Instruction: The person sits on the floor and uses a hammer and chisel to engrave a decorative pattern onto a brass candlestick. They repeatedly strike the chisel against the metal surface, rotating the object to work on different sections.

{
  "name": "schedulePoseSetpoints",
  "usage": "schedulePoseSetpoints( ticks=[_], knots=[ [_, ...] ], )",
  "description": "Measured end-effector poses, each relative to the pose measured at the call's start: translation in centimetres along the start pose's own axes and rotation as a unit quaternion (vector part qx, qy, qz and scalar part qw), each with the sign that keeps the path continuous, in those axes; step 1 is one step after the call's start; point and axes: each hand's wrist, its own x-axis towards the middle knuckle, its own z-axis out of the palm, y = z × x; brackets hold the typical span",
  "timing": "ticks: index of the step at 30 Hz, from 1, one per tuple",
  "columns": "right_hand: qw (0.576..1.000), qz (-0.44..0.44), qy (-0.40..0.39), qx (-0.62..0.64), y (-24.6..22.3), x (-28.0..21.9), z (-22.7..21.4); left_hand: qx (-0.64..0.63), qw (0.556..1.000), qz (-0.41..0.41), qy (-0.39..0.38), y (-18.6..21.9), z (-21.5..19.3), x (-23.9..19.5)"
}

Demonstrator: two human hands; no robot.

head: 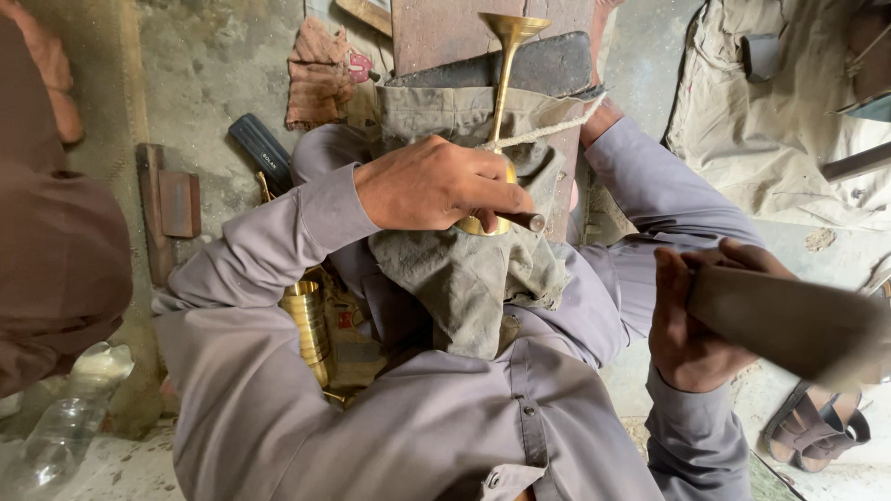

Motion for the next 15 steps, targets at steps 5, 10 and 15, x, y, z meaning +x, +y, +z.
schedulePoseSetpoints(
  ticks=[5, 10, 15],
  knots=[
    [0.993, 0.014, -0.071, -0.09, 0.4, 0.3, -0.6, 0.062, 0.998, 0.006, 0.02, -0.5, 0.4, 0.0],
    [0.995, 0.065, -0.047, 0.06, -0.5, 0.9, -0.9, 0.046, 0.998, 0.022, 0.044, -0.5, 0.2, 0.1],
    [0.997, 0.013, -0.049, -0.051, -1.0, 1.5, -1.2, 0.008, 1.0, -0.006, 0.025, -0.2, 0.4, -0.5]
  ],
)
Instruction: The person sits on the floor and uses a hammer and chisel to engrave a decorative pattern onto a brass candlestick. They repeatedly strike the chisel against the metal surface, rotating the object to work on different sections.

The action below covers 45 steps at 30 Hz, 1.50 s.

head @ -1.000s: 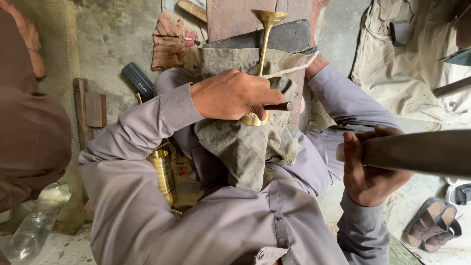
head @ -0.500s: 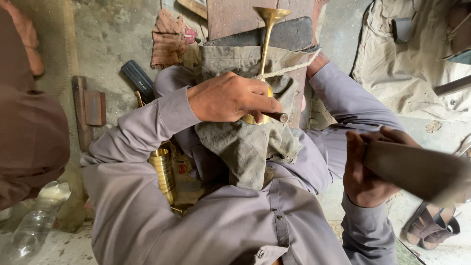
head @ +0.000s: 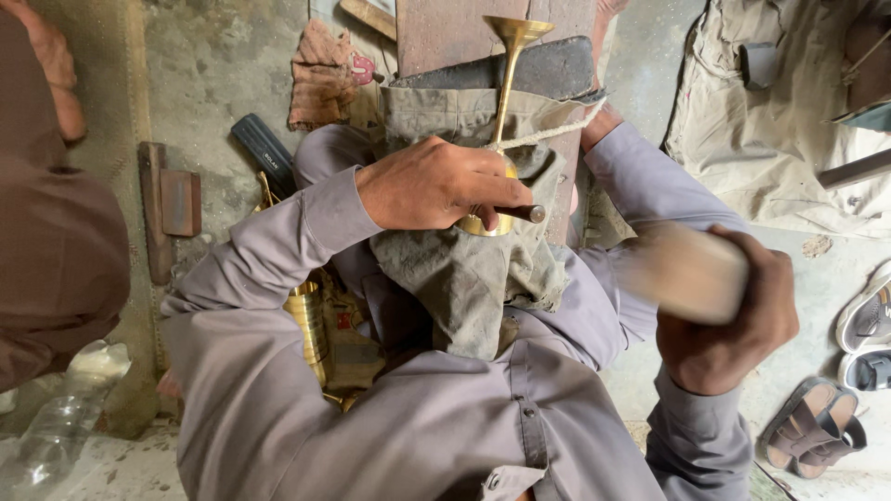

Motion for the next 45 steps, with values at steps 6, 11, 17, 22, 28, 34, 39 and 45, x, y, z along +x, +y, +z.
schedulePoseSetpoints(
  ticks=[6, 11, 17, 22, 28, 34, 39, 45],
  knots=[
    [0.995, 0.035, -0.084, -0.032, 1.8, -2.9, 1.7, 0.036, 0.997, 0.032, 0.054, -1.2, 1.7, -1.3],
    [0.953, 0.206, -0.219, 0.024, 6.8, -8.3, 6.9, 0.003, 0.962, -0.039, 0.27, -0.3, 2.2, -4.2],
    [0.92, 0.212, -0.329, -0.002, 9.0, -14.9, 11.4, -0.012, 0.883, -0.231, 0.409, 3.1, 4.8, -5.8],
    [0.944, 0.172, -0.194, 0.202, 5.1, -11.9, 11.3, 0.037, 0.843, -0.34, 0.415, 3.8, 6.5, -6.2],
    [0.895, 0.069, -0.128, 0.422, -2.5, -3.9, 11.5, 0.113, 0.843, -0.379, 0.365, 3.7, 7.2, -6.4],
    [0.926, 0.029, -0.146, 0.348, -6.6, 0.3, 12.5, 0.125, 0.835, -0.384, 0.373, 5.3, 6.4, -6.1],
    [0.92, 0.091, -0.199, 0.325, -7.5, 0.4, 13.2, 0.109, 0.848, -0.347, 0.385, 6.0, 6.8, -6.0],
    [0.8, -0.046, -0.178, 0.571, -3.9, 1.4, 11.3, 0.127, 0.896, -0.333, 0.266, 4.6, 6.3, -9.6]
  ],
)
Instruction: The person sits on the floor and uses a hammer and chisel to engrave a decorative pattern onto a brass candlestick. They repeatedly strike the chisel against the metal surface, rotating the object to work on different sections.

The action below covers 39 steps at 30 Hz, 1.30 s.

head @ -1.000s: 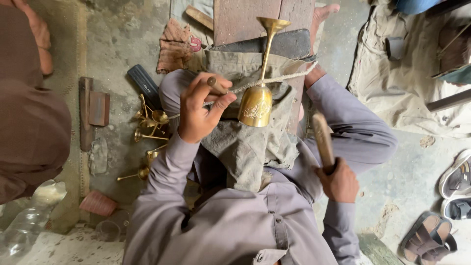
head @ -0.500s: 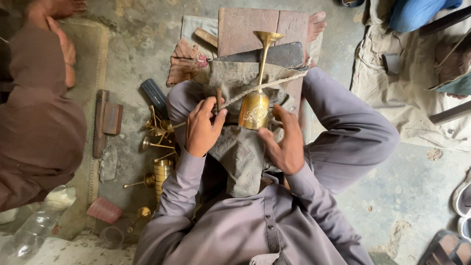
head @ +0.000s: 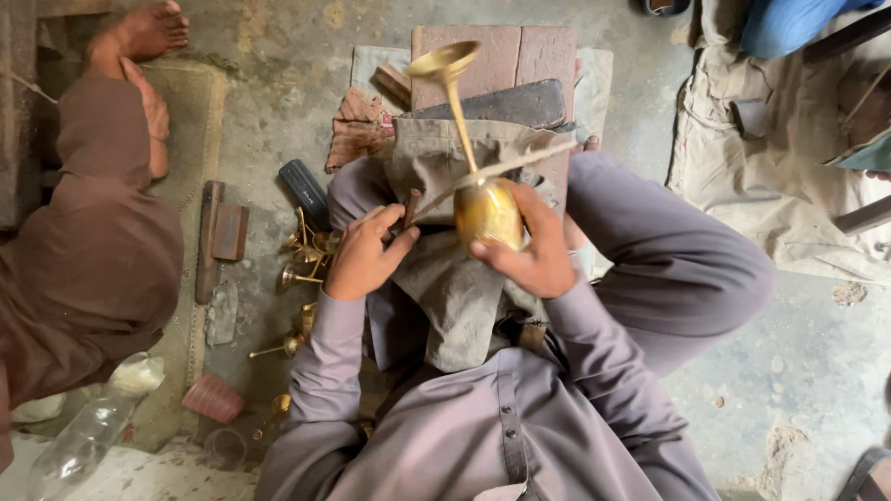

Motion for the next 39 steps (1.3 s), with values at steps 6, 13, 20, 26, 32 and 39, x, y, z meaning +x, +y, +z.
schedulePoseSetpoints(
  ticks=[6, 13, 20, 26, 32, 39],
  knots=[
    [0.935, -0.009, -0.354, -0.02, -5.8, 1.6, -8.5, -0.305, 0.943, -0.129, -0.033, -2.8, -2.5, 1.4],
    [0.936, 0.121, -0.074, -0.322, -8.1, -2.4, -4.0, -0.136, 0.989, 0.051, 0.022, 3.1, -7.0, 1.9],
    [0.99, 0.04, 0.138, 0.014, -2.9, -1.3, 2.8, -0.083, 0.996, 0.023, 0.038, 7.2, -3.3, 2.5],
    [0.986, 0.058, 0.15, 0.05, -0.7, -0.9, 4.7, -0.078, 0.99, -0.05, 0.102, 6.9, -1.0, 2.3],
    [0.988, 0.095, 0.121, -0.019, 0.5, 0.0, 4.7, -0.148, 0.978, -0.097, 0.11, 4.4, 0.9, 0.1],
    [0.993, 0.101, 0.042, -0.05, 1.5, 0.0, 2.7, -0.172, 0.969, -0.11, 0.142, 4.1, 5.0, -1.5]
  ],
)
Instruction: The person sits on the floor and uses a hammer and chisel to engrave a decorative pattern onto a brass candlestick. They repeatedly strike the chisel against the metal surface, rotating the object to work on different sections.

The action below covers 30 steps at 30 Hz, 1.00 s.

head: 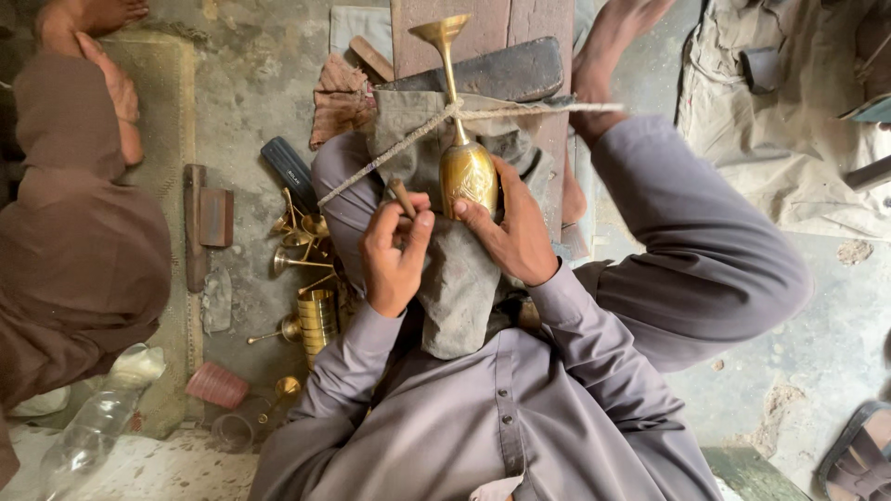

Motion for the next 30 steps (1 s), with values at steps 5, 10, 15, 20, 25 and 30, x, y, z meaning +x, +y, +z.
schedulePoseSetpoints(
  ticks=[5, 10, 15, 20, 25, 30],
  knots=[
    [1.0, -0.004, 0.01, 0.006, -0.2, 0.0, 0.6, -0.024, 1.0, 0.006, 0.015, -1.2, 0.8, -1.3],
    [0.99, -0.01, 0.015, -0.14, 0.0, 0.7, -0.6, -0.016, 0.999, 0.002, 0.028, -1.8, 0.2, -0.4],
    [0.968, -0.015, 0.158, -0.194, 1.2, 2.5, -2.5, 0.147, 0.966, 0.17, 0.127, -3.7, -1.4, 4.5],
    [0.941, -0.234, 0.218, -0.112, 6.1, 12.2, -6.0, -0.015, 0.989, 0.131, 0.063, -5.8, 0.3, 13.3],
    [0.986, -0.061, 0.132, 0.085, 10.2, 14.4, -4.7, -0.082, 0.991, 0.102, 0.041, -7.2, 2.5, 16.6],
    [0.985, -0.036, 0.161, 0.041, 9.0, 11.1, -5.0, -0.062, 0.991, 0.115, 0.028, -6.2, 2.5, 16.0]
  ],
)
